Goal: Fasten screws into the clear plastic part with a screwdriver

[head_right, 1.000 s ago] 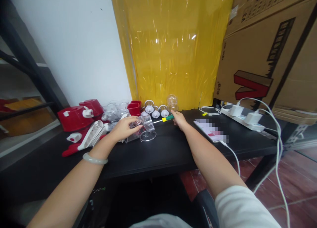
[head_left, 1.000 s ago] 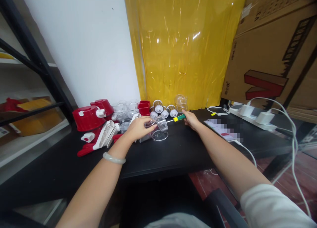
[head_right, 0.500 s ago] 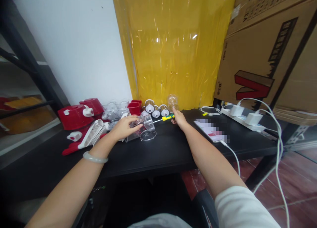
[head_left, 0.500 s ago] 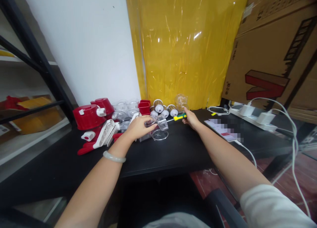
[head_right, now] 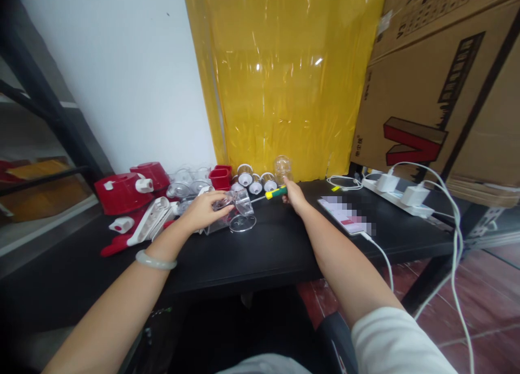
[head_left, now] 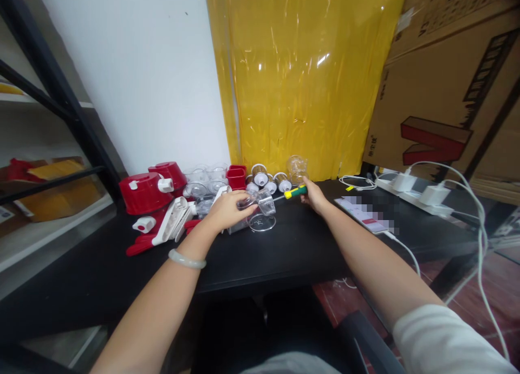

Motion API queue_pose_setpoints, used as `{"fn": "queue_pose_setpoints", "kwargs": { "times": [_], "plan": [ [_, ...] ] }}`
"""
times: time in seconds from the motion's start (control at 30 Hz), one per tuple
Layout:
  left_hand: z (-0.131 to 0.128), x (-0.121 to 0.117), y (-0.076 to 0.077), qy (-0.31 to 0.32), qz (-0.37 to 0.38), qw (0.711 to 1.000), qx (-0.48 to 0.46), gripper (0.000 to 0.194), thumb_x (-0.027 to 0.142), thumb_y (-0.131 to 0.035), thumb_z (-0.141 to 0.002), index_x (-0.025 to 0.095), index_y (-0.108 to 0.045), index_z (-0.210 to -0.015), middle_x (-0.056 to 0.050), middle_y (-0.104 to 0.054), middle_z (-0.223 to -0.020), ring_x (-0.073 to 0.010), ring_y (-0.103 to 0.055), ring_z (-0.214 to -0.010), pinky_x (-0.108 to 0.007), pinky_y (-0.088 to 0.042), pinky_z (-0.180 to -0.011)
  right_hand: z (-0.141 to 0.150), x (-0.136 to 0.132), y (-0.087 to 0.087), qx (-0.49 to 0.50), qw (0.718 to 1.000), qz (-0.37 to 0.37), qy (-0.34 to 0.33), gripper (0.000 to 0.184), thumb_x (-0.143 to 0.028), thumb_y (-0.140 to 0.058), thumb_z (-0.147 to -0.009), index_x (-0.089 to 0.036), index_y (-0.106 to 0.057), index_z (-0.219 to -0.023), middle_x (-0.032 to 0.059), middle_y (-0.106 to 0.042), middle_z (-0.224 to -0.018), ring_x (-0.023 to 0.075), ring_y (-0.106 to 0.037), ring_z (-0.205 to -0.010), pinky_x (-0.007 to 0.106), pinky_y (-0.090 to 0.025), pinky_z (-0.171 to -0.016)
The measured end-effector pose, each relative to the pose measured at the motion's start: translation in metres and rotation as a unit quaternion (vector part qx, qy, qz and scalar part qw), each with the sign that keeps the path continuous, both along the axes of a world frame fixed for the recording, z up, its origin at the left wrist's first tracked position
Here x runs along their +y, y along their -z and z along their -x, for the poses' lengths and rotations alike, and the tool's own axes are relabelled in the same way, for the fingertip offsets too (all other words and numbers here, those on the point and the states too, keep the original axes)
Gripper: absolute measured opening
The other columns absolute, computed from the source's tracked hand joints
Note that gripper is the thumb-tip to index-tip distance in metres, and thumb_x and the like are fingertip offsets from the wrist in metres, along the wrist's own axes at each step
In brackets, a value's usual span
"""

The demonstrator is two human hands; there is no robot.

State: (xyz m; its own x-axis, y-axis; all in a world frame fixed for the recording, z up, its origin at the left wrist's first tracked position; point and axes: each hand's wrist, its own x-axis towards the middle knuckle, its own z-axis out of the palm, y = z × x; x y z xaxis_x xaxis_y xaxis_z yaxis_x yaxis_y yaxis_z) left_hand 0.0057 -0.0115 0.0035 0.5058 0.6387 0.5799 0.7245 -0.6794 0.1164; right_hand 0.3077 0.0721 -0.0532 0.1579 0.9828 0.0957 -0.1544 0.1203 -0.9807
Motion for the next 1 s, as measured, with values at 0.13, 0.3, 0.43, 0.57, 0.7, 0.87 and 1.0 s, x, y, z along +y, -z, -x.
{"fn": "queue_pose_setpoints", "kwargs": {
  "times": [0.13,0.3,0.43,0.57,0.7,0.87,1.0],
  "plan": [
    [0.000,-0.001,-0.001,0.002,0.005,1.000,-0.004,0.032,0.049,-0.060,-0.089,0.022,-0.073,-0.101,-0.006,-0.074,-0.111,-0.0253,-0.068,-0.101,-0.037,-0.051,-0.090,0.003,0.001,0.002,-0.032,0.999,-0.023,0.025,0.031,-0.047,-0.067,-0.080,-0.023,-0.048,-0.072,-0.0096,-0.032,-0.040,0.0088,-0.033,-0.034,0.022,-0.034,-0.039],
    [0.000,-0.003,-0.003,0.002,0.010,1.000,-0.008,0.031,0.047,-0.060,-0.089,0.021,-0.074,-0.100,-0.007,-0.075,-0.108,-0.0255,-0.068,-0.099,-0.037,-0.052,-0.090,0.008,-0.007,-0.007,0.091,0.995,0.008,-0.027,0.015,-0.028,-0.062,-0.076,-0.022,-0.050,-0.081,-0.0068,-0.050,-0.053,0.0086,-0.044,-0.042,0.022,-0.042,-0.046],
    [0.002,-0.003,-0.002,-0.004,0.005,1.000,-0.009,0.032,0.048,-0.060,-0.089,0.022,-0.074,-0.102,-0.007,-0.074,-0.113,-0.0256,-0.068,-0.102,-0.037,-0.052,-0.090,0.007,-0.005,-0.005,0.039,0.999,0.020,-0.011,0.024,-0.044,-0.059,-0.083,-0.022,-0.051,-0.078,-0.0066,-0.044,-0.046,0.0094,-0.041,-0.037,0.023,-0.040,-0.042],
    [0.004,-0.003,-0.001,-0.004,0.006,1.000,-0.002,0.032,0.049,-0.058,-0.090,0.023,-0.074,-0.102,-0.007,-0.074,-0.112,-0.0246,-0.068,-0.102,-0.036,-0.052,-0.090,0.008,-0.001,0.001,-0.032,0.999,-0.009,0.024,0.032,-0.050,-0.064,-0.081,-0.022,-0.051,-0.072,-0.0102,-0.030,-0.037,0.0079,-0.031,-0.033,0.022,-0.038,-0.040],
    [0.004,-0.004,-0.001,-0.008,0.004,1.000,-0.007,0.032,0.049,-0.059,-0.090,0.023,-0.074,-0.101,-0.007,-0.073,-0.114,-0.0251,-0.069,-0.102,-0.036,-0.053,-0.090,0.011,-0.004,-0.002,0.060,0.998,-0.006,-0.009,0.017,-0.033,-0.065,-0.077,-0.021,-0.052,-0.077,-0.0084,-0.041,-0.045,0.0074,-0.037,-0.038,0.021,-0.040,-0.044],
    [0.004,-0.005,-0.002,-0.010,0.005,1.000,-0.010,0.031,0.049,-0.060,-0.089,0.024,-0.074,-0.101,-0.007,-0.073,-0.114,-0.0260,-0.069,-0.102,-0.037,-0.054,-0.087,0.011,-0.005,-0.005,0.088,0.996,0.020,-0.028,0.015,-0.034,-0.059,-0.081,-0.021,-0.052,-0.079,-0.0040,-0.053,-0.056,0.0097,-0.048,-0.042,0.022,-0.043,-0.045],
    [0.003,-0.005,-0.002,-0.006,0.007,1.000,-0.012,0.031,0.049,-0.060,-0.089,0.024,-0.074,-0.101,-0.007,-0.073,-0.114,-0.0259,-0.069,-0.101,-0.037,-0.053,-0.088,0.008,0.001,0.001,-0.021,1.000,0.000,0.019,0.037,-0.055,-0.063,-0.081,-0.022,-0.048,-0.070,-0.0071,-0.039,-0.042,0.0095,-0.038,-0.035,0.022,-0.038,-0.039]
  ]
}}
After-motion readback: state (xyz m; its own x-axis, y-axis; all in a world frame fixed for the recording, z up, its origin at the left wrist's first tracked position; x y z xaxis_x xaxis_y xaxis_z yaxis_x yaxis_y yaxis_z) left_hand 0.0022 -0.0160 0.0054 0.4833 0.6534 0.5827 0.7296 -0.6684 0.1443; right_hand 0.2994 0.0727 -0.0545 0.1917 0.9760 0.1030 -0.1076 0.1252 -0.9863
